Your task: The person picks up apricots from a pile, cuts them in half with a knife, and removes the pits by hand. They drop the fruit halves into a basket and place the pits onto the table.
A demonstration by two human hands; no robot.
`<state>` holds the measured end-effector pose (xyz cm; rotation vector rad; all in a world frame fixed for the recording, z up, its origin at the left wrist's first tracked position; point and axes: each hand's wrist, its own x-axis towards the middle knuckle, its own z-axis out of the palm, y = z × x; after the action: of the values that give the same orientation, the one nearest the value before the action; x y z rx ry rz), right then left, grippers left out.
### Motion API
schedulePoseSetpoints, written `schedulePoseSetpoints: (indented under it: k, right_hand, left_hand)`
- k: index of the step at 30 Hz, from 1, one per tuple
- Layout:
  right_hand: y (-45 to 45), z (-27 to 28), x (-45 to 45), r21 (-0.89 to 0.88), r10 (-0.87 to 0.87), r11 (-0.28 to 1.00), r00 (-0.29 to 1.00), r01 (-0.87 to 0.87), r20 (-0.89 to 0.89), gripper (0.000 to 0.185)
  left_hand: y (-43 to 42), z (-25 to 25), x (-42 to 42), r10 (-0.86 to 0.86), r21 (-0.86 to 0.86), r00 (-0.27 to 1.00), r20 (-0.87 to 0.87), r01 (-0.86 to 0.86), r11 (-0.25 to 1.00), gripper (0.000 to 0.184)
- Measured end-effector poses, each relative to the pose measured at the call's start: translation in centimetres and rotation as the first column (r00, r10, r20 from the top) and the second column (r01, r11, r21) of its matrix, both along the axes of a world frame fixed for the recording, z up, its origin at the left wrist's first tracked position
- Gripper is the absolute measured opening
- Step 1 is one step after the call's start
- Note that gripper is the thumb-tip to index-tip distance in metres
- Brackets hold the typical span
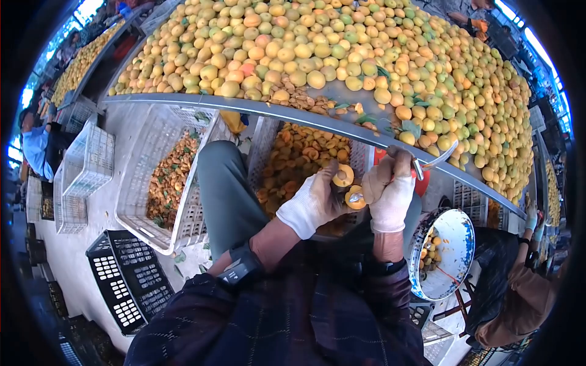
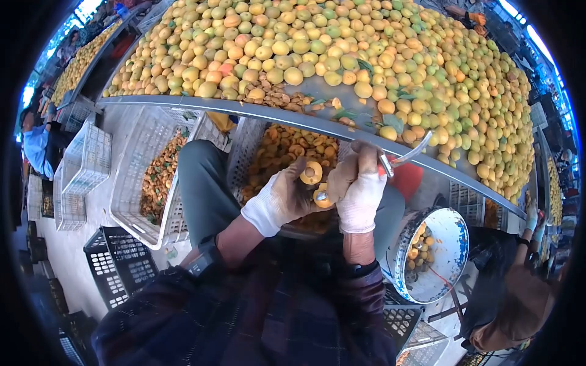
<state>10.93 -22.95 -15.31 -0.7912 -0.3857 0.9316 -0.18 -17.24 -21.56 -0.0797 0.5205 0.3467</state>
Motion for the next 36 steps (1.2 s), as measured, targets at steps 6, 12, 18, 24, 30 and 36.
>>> schedulePoseSetpoints:
  k: [6,12,18,24,30,36]
  right_hand:
    - [2.1,-1.8,0.5,-0.076,-0.285,0.934,0.857,0.349,0.428,0.027]
    - [3.7,-0.5,-0.4,0.007,-0.419,0.876,0.752,0.483,0.509,0.024]
    - [4.3,-0.7,-1.4,-0.013,-0.381,0.862,0.666,0.506,0.641,0.024]
    - [5.4,-0.2,2.0,-0.010,-0.199,0.977,0.924,0.214,0.327,0.025]
    - [10.6,1.7,4.0,0.086,0.052,0.995,0.992,-0.042,-0.112,0.030]
    - [15.2,0.6,6.1,0.205,0.175,0.970,0.958,-0.128,-0.228,0.027]
  left_hand:
    - [0.5,0.1,0.3,0.039,0.058,0.995,-0.091,-0.033,0.998,0.043]
    - [-1.2,1.6,1.0,0.092,0.212,0.978,-0.189,-0.051,0.976,0.041]
    - [-2.1,-3.0,2.3,0.288,0.443,0.936,-0.201,-0.176,0.879,0.037]
    - [0.3,2.6,0.9,0.081,0.523,0.963,-0.257,0.068,0.849,0.042]
    - [6.1,6.0,2.6,0.003,0.492,0.970,-0.245,0.121,0.862,0.039]
    - [11.9,5.7,2.8,0.091,0.596,0.959,-0.269,0.091,0.798,0.028]
